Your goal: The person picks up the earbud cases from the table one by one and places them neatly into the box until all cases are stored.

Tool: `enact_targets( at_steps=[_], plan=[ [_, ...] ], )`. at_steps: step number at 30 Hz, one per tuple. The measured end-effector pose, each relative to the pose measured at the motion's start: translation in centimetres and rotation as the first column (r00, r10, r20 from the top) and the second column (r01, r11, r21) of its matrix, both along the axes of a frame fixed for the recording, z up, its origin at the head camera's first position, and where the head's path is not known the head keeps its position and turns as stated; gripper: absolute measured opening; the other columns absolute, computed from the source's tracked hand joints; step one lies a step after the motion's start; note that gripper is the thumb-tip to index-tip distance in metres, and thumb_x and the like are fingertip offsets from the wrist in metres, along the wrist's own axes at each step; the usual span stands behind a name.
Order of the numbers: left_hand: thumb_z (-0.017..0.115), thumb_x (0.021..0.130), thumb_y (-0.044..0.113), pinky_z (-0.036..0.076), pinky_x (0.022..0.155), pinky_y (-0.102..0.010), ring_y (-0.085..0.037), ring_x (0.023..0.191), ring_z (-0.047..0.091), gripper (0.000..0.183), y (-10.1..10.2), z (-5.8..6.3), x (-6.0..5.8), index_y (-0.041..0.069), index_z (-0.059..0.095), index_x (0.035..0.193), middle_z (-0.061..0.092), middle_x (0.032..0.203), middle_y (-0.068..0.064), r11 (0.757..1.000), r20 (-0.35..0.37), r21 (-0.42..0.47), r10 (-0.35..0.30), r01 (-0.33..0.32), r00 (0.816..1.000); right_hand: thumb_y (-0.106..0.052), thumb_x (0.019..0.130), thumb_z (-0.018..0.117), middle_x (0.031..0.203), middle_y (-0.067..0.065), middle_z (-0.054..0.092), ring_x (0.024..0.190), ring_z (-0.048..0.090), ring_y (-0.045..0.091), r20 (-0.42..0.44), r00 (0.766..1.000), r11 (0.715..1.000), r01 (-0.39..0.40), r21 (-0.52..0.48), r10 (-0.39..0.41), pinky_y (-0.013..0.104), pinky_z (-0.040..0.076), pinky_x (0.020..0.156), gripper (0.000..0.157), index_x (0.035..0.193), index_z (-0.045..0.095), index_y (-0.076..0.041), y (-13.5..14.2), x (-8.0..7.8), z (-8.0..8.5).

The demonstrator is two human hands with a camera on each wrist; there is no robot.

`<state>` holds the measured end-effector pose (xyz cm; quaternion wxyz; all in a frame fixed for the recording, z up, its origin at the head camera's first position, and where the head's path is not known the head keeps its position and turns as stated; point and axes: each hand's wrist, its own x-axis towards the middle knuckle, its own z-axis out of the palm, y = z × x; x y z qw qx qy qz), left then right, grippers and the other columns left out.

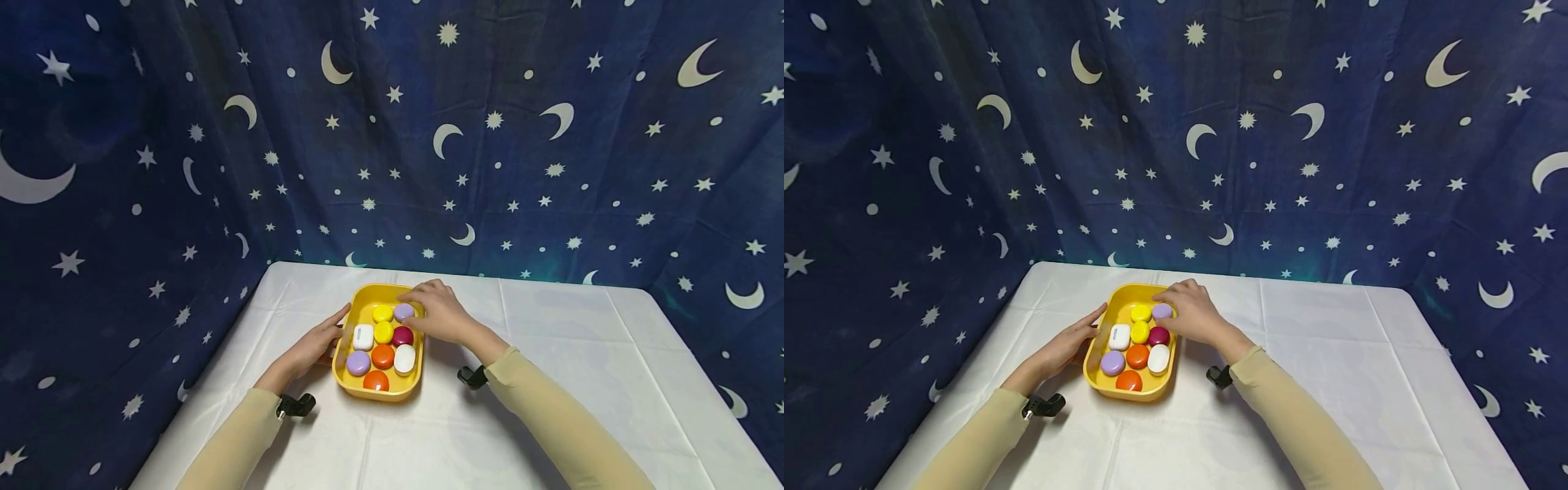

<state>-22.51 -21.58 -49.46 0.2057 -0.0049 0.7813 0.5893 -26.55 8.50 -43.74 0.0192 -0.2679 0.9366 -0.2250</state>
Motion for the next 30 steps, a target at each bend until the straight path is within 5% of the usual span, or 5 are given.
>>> enact_targets(
  at_steps=[14,19,21,25,30],
  plan=[
    [0.046,0.108,0.036,0.06,0.083,-0.044,-0.035,0.127,0.057,0.064,-3.2,0.6,0.7,0.025,0.02,0.166,0.039,0.158,-0.021,0.995,-0.05,0.085,0.061,-0.056,0.997,-0.044,0.096,0.07,0.134,0.003,0.06,0.133,0.038,0.033,-0.107,0.988,0.976,0.089,-0.198,-0.111,0.063,0.026,0.105,0.046,0.138,0.066,-0.025,14.5,6.8,-1.8],
    [0.04,0.111,0.035,0.05,0.097,-0.059,-0.045,0.137,0.043,0.062,-6.8,1.9,1.1,0.019,0.018,0.166,0.033,0.161,-0.024,0.984,-0.314,-0.139,0.059,-0.108,0.948,-0.042,0.096,0.07,0.135,0.014,0.058,0.132,0.038,0.043,-0.21,0.958,0.976,0.172,-0.131,-0.197,0.068,0.026,0.1,0.053,0.141,0.062,-0.016,19.5,7.7,-1.6],
    [0.04,0.11,0.038,0.043,0.103,-0.064,-0.045,0.141,0.038,0.062,-8.1,2.1,1.3,0.019,0.02,0.166,0.033,0.162,-0.022,0.895,-0.443,-0.418,-0.049,-0.158,0.895,-0.045,0.095,0.071,0.138,0.018,0.056,0.132,0.038,0.047,-0.292,0.93,0.975,0.216,-0.051,-0.222,0.071,0.025,0.099,0.06,0.143,0.059,-0.012,21.3,7.7,-1.4],
    [0.043,0.108,0.04,0.023,0.113,-0.07,-0.049,0.147,0.025,0.063,-10.0,1.9,1.5,0.016,0.027,0.164,0.027,0.164,-0.023,0.559,-0.489,-0.784,-0.288,-0.271,0.823,-0.06,0.092,0.066,0.153,0.027,0.04,0.142,0.024,0.055,-0.346,0.896,0.937,0.333,0.109,-0.278,0.076,0.005,0.111,0.084,0.155,0.043,-0.009,24.5,7.6,-1.7],
    [0.042,0.107,0.049,0.007,0.113,-0.074,-0.052,0.148,0.018,0.068,-11.1,0.9,1.9,0.01,0.03,0.162,0.022,0.164,-0.028,0.433,-0.432,-0.861,-0.347,-0.267,0.832,-0.068,0.092,0.058,0.161,0.032,0.022,0.148,0.0,0.058,-0.276,0.899,0.9,0.397,0.18,-0.341,0.073,-0.018,0.109,0.098,0.163,0.025,-0.009,26.5,7.9,-3.5]
  ],
)
